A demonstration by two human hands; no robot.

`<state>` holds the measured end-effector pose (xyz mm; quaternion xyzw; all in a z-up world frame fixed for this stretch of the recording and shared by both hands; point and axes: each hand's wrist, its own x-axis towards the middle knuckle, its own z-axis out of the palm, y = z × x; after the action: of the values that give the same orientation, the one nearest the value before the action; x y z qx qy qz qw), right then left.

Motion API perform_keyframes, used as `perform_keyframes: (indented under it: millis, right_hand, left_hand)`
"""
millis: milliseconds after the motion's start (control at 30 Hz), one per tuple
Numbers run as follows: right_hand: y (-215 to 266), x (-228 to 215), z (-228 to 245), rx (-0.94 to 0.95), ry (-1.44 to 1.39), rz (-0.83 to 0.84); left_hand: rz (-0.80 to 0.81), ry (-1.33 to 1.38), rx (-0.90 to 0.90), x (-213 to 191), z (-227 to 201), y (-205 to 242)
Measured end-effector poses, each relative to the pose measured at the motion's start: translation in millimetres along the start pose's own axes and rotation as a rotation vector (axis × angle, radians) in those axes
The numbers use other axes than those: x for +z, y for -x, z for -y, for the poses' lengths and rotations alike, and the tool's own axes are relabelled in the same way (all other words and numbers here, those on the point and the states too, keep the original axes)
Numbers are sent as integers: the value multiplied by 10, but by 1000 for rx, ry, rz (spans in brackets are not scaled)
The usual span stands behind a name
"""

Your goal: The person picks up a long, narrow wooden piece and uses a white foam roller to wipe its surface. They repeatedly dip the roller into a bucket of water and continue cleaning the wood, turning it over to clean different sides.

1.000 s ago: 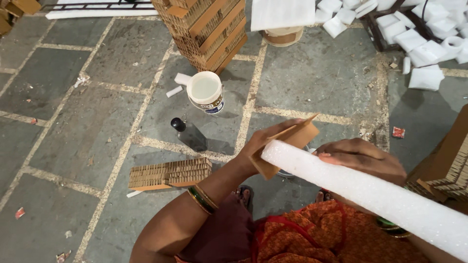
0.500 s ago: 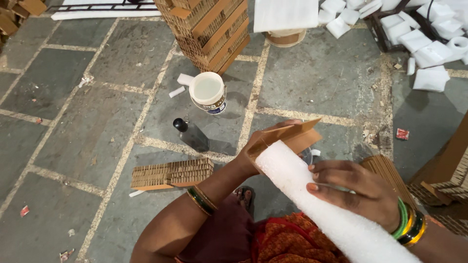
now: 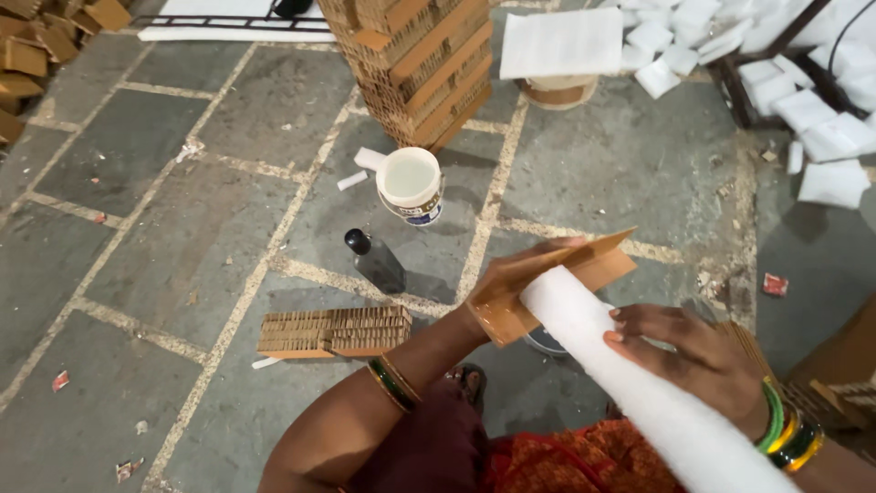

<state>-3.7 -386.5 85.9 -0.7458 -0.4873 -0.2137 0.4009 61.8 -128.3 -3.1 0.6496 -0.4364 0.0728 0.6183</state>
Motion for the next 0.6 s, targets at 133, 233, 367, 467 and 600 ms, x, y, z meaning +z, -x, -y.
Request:
perform_keyframes:
  millis: [133,233,367,467,600]
  right_hand:
    - [94,-75,118,363,79,124]
    - [157,-13,140,311,-54,-41]
    - [209,37,149,209,-25,-42]
    - [205,81,178,129,-25,12]
    - [195,60,190,30,-11,72]
  left_hand:
    - [-16,472,-427,59,-52,36]
    - [-28,532,-498,120,42,20]
    - [-8,216,-549,85,-8,56]
    - [47,-49,-383,58,-89,69]
    - [2,276,-434,81,-27,125]
